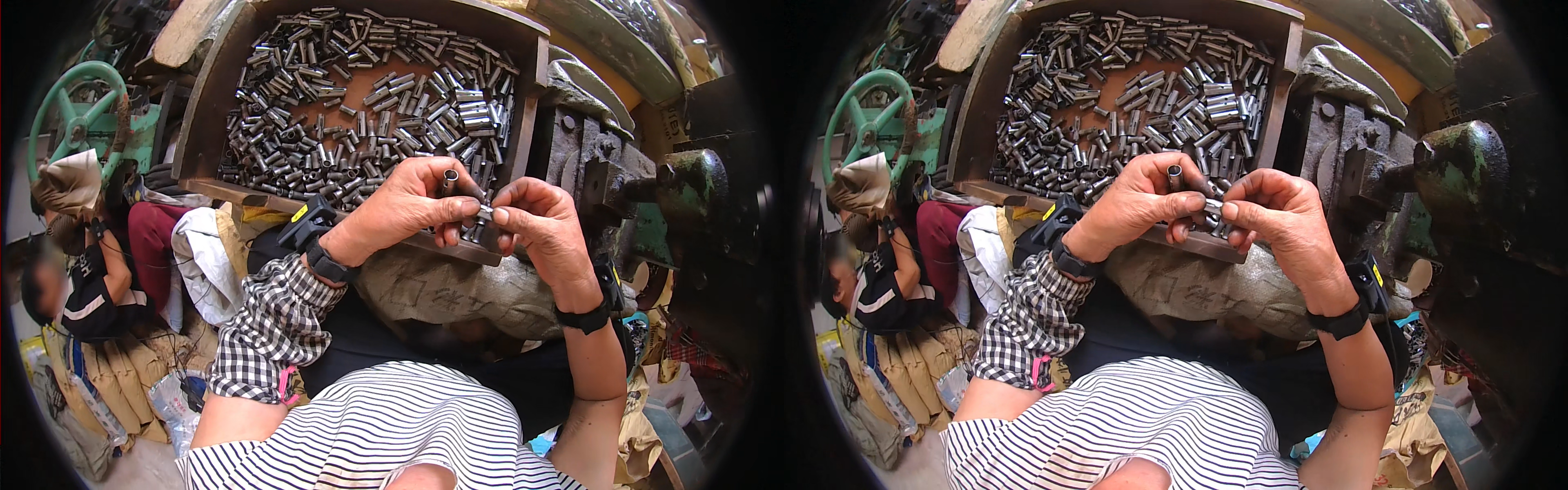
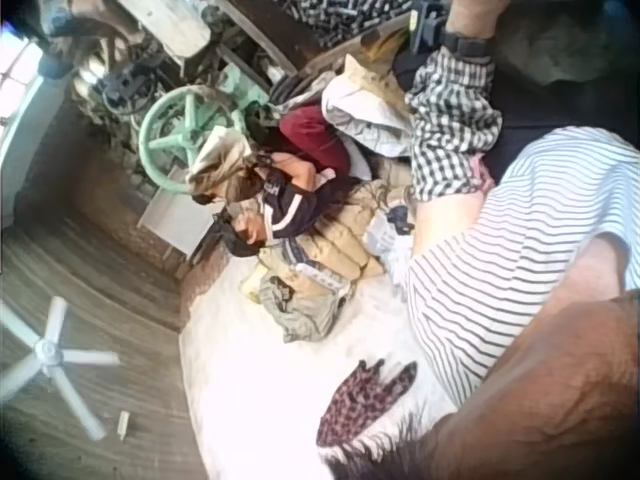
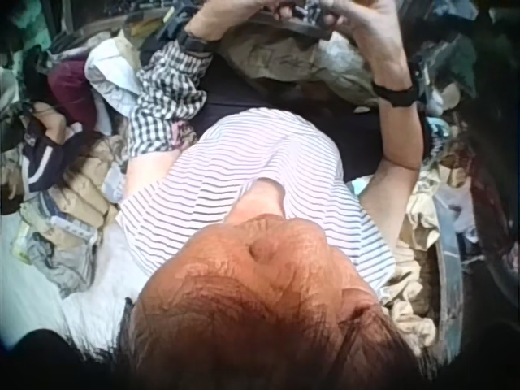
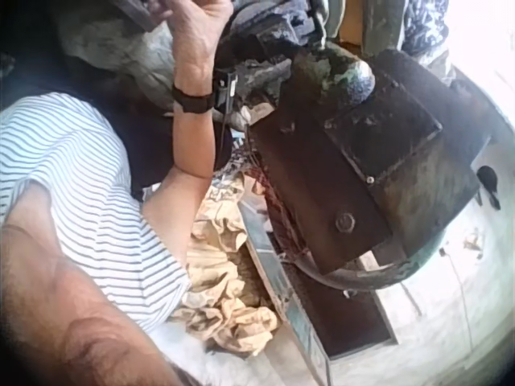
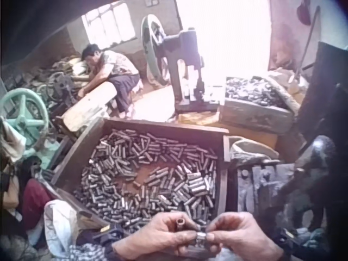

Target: Using a manual press machine to assemble small metal cylindrical components.

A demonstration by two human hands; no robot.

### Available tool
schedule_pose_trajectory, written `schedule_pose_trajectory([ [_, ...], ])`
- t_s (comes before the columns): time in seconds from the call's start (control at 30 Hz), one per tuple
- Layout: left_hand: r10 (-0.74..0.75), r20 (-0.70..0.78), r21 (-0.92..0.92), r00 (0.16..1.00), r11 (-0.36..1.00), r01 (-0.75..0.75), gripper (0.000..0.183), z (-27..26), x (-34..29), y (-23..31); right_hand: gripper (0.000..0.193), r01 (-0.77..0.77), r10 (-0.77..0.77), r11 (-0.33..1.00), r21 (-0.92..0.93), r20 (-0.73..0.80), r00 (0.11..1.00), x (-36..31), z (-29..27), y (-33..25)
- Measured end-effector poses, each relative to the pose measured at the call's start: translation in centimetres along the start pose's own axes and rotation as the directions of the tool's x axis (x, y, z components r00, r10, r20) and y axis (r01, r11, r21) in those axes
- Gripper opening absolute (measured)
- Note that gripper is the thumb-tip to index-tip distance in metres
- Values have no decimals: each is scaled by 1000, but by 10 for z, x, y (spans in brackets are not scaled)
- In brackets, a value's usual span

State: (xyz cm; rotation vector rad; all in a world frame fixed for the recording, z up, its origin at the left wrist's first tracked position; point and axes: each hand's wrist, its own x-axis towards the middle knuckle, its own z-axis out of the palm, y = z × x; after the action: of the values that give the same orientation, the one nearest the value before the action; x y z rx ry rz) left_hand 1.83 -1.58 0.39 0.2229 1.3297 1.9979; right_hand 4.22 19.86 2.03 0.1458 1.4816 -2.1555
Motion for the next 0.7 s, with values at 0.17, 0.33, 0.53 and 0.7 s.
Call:
schedule_pose_trajectory([
  [0.17, 173, -9, 237, 985, 957, -166, 14, 10, -2, -3, 12, -125, 114, 981, 146, 76, 991, 2, -8, -3],
  [0.33, 54, -49, 99, 997, 994, -49, 15, 8, -2, 2, 15, 147, -152, 985, -85, -57, 987, 2, 2, 7],
  [0.53, 76, -137, 66, 988, 996, -67, 18, 8, 0, -1, 20, -39, 35, 997, -62, -72, 997, 0, 3, 3],
  [0.7, -30, -18, 108, 999, 994, 32, 20, 7, 0, 3, 19, -24, 26, 997, -67, 25, 999, -1, -2, 2],
])
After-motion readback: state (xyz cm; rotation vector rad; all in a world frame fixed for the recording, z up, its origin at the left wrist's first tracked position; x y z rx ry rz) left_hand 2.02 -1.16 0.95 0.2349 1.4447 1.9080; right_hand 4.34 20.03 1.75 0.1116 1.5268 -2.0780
